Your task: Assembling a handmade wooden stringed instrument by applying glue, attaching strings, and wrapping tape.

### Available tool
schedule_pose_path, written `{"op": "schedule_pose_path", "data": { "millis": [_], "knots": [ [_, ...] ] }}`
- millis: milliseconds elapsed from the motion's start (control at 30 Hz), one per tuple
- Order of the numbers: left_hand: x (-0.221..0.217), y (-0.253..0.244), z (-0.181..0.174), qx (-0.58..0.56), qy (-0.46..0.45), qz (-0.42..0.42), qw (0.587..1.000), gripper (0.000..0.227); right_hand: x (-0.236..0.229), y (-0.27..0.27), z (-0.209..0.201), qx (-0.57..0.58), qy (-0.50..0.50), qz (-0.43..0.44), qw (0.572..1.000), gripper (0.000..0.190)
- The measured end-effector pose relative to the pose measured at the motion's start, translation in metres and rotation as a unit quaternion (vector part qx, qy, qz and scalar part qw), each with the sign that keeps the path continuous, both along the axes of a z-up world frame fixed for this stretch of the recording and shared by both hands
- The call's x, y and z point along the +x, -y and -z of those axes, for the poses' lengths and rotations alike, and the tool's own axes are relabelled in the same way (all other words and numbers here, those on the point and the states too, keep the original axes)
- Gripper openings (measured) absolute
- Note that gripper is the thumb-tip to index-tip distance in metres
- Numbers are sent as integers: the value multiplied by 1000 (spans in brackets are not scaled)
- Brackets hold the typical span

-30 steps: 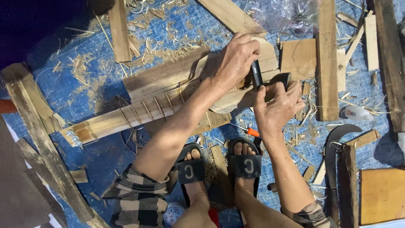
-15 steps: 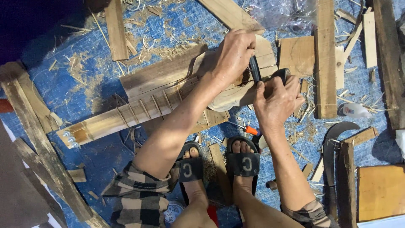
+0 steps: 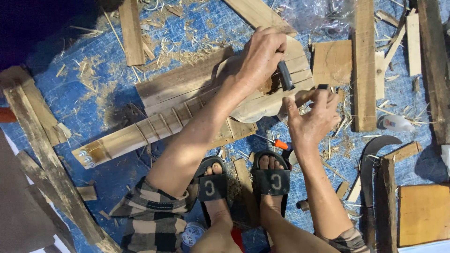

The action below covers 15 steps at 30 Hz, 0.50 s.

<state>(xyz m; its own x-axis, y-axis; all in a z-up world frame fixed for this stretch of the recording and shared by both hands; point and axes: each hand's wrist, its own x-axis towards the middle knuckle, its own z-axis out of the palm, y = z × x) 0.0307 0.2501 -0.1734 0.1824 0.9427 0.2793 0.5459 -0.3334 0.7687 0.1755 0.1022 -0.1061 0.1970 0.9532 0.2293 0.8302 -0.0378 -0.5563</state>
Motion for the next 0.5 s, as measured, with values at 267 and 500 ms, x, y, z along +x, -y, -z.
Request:
{"op": "schedule_pose_path", "data": {
  "millis": [267,500],
  "knots": [
    [2,-3,10,-21,-1,-8,1000,24,-7,-6,-25,123,6,-29,992,16],
    [0,1,4,-25,-26,-6,999,23,-6,-22,1,100,32,-45,993,25]
  ]
}}
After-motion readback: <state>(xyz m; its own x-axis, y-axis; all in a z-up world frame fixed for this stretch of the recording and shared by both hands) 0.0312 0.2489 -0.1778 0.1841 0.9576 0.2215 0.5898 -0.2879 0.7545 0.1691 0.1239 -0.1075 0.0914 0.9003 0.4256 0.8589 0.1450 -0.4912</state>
